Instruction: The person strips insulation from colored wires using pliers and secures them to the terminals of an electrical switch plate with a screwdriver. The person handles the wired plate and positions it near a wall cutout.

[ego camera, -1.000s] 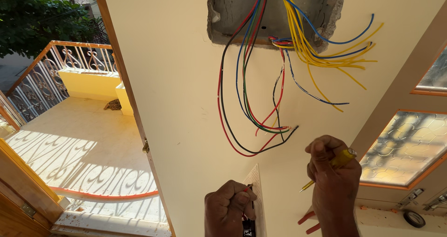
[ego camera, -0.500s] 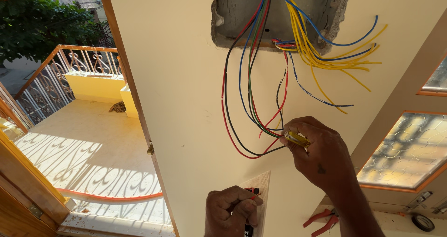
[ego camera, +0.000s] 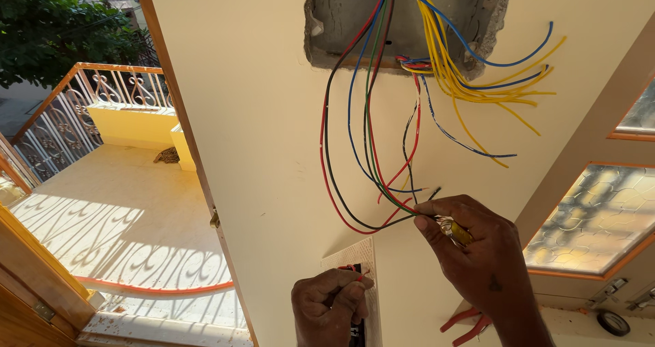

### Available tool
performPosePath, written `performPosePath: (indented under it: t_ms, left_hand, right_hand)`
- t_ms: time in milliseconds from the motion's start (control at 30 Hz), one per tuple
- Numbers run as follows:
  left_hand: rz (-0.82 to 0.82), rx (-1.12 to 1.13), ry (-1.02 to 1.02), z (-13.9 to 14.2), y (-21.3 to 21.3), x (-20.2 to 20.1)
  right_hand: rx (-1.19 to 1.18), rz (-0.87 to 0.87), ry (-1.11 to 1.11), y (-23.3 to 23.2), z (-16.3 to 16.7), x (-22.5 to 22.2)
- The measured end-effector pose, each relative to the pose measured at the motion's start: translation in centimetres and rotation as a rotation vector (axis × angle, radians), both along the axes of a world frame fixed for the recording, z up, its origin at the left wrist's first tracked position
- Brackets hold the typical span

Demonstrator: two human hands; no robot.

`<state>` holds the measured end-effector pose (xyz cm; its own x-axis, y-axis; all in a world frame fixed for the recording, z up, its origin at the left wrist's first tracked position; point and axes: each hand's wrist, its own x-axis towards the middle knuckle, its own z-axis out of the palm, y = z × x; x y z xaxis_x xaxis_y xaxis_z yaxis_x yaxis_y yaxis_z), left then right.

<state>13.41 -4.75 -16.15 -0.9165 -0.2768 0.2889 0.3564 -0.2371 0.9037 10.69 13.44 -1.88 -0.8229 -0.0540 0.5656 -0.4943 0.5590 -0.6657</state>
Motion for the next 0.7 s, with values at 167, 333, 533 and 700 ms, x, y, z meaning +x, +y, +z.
performPosePath:
  t_ms: [167, 333, 533, 700]
  left_hand:
    - [-0.04, 0.05, -0.088, 0.5, -0.1, 0.1]
    - [-0.088, 0.052, -0.104, 1.7, 0.3, 0.4]
    - [-0.067, 0.042, -0.045, 3.2, 0.5, 0.5]
    - [-0.049, 0.011, -0.072, 3.8, 0.3, 0.4]
  right_hand:
    - [0.02, 0.025, -0.345, 0.2, 1.1, -0.9]
    - [0.15, 0.134, -0.232, 0.4, 1.6, -2.0]
    - [0.109, 0.049, -0.347, 1.0, 0.6, -2.1]
    - [-0.097, 0.225, -0.366, 1.6, 1.2, -2.9]
